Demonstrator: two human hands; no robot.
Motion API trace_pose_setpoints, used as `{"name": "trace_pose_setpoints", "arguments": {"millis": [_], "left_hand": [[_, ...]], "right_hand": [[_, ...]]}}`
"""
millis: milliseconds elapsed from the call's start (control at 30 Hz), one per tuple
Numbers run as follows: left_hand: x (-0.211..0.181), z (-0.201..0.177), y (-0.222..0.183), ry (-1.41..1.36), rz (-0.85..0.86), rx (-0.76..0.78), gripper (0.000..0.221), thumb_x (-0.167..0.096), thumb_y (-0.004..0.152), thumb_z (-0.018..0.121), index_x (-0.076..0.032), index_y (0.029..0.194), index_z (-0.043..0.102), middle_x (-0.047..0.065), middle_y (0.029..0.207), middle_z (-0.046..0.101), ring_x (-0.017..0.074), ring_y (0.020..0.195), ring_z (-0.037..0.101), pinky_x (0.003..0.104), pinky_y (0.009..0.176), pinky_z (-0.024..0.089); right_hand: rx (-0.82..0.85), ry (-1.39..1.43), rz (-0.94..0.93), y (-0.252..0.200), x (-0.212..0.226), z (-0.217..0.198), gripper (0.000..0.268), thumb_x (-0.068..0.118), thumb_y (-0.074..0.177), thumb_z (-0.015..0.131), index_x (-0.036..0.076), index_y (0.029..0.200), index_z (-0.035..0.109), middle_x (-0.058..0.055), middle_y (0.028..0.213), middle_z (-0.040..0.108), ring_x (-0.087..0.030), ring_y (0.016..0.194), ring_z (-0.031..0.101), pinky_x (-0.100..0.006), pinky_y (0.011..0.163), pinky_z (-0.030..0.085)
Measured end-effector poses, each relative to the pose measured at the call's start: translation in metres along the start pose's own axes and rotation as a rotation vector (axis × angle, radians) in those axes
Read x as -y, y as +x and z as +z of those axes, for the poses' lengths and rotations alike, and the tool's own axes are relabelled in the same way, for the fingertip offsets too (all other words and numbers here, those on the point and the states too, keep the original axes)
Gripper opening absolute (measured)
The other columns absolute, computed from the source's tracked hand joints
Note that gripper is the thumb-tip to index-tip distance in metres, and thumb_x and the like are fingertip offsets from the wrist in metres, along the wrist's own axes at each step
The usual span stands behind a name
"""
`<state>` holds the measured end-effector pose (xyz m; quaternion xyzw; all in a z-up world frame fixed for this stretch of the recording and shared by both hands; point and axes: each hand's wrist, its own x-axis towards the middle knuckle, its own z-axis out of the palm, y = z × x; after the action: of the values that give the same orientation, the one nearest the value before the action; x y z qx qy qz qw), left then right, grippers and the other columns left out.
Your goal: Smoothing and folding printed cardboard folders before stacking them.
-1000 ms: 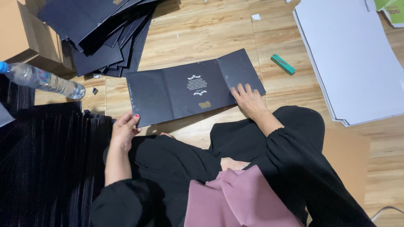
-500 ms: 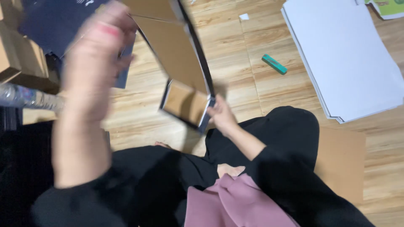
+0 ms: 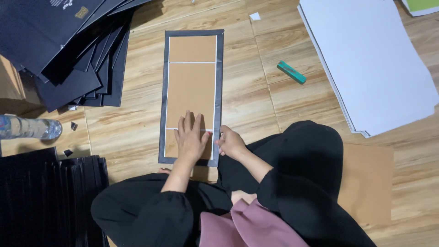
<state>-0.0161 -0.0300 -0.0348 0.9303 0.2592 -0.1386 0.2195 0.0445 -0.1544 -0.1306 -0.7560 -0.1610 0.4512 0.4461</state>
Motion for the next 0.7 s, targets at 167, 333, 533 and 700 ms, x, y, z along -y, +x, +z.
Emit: {"name": "trace_pose_setpoints", "arguments": {"millis": [167, 333, 533, 700], "left_hand": [[0.023, 0.021, 0.001, -0.013, -0.069, -0.125, 0.064, -0.038, 0.084, 0.052, -0.015, 0.139, 0.028, 0.014, 0.145, 0.015, 0.0371, 0.132, 0.011, 0.062, 0.102, 0.016], [0.1, 0.064, 0.018, -0.243, -0.549, -0.314, 0.075, -0.052, 0.081, 0.049, -0.016, 0.14, 0.021, 0.017, 0.142, 0.017, 0.0392, 0.131, 0.016, 0.059, 0.104, 0.017], [0.109, 0.063, -0.031, -0.686, -0.718, -0.598, 0.099, -0.044, 0.074, 0.067, -0.017, 0.143, 0.003, 0.027, 0.139, 0.0, 0.0454, 0.13, 0.001, 0.052, 0.106, 0.003], [0.033, 0.037, -0.089, -1.563, -0.604, -0.693, 0.103, -0.017, 0.075, 0.074, -0.023, 0.141, -0.005, 0.021, 0.136, 0.011, 0.0247, 0.099, 0.038, 0.035, 0.088, 0.04]], "right_hand": [[0.02, -0.031, -0.002, 0.001, 0.003, -0.004, 0.035, 0.013, 0.085, 0.053, -0.004, 0.113, 0.043, -0.008, 0.054, 0.062, -0.018, 0.043, 0.062, -0.027, 0.043, 0.052], [0.0, 0.094, 0.035, 0.009, -0.011, 0.005, 0.027, 0.018, 0.089, 0.044, -0.001, 0.108, 0.046, -0.013, 0.052, 0.061, -0.022, 0.044, 0.063, -0.028, 0.042, 0.052], [0.005, 0.565, 0.056, 0.013, -0.015, 0.009, 0.032, 0.016, 0.092, 0.041, -0.007, 0.113, 0.039, -0.02, 0.059, 0.052, -0.031, 0.049, 0.062, -0.037, 0.047, 0.054], [0.164, 0.761, 0.057, -0.014, 0.002, -0.001, 0.028, 0.021, 0.086, 0.056, 0.007, 0.107, 0.045, -0.01, 0.065, 0.056, -0.02, 0.051, 0.064, -0.025, 0.045, 0.054]]}}
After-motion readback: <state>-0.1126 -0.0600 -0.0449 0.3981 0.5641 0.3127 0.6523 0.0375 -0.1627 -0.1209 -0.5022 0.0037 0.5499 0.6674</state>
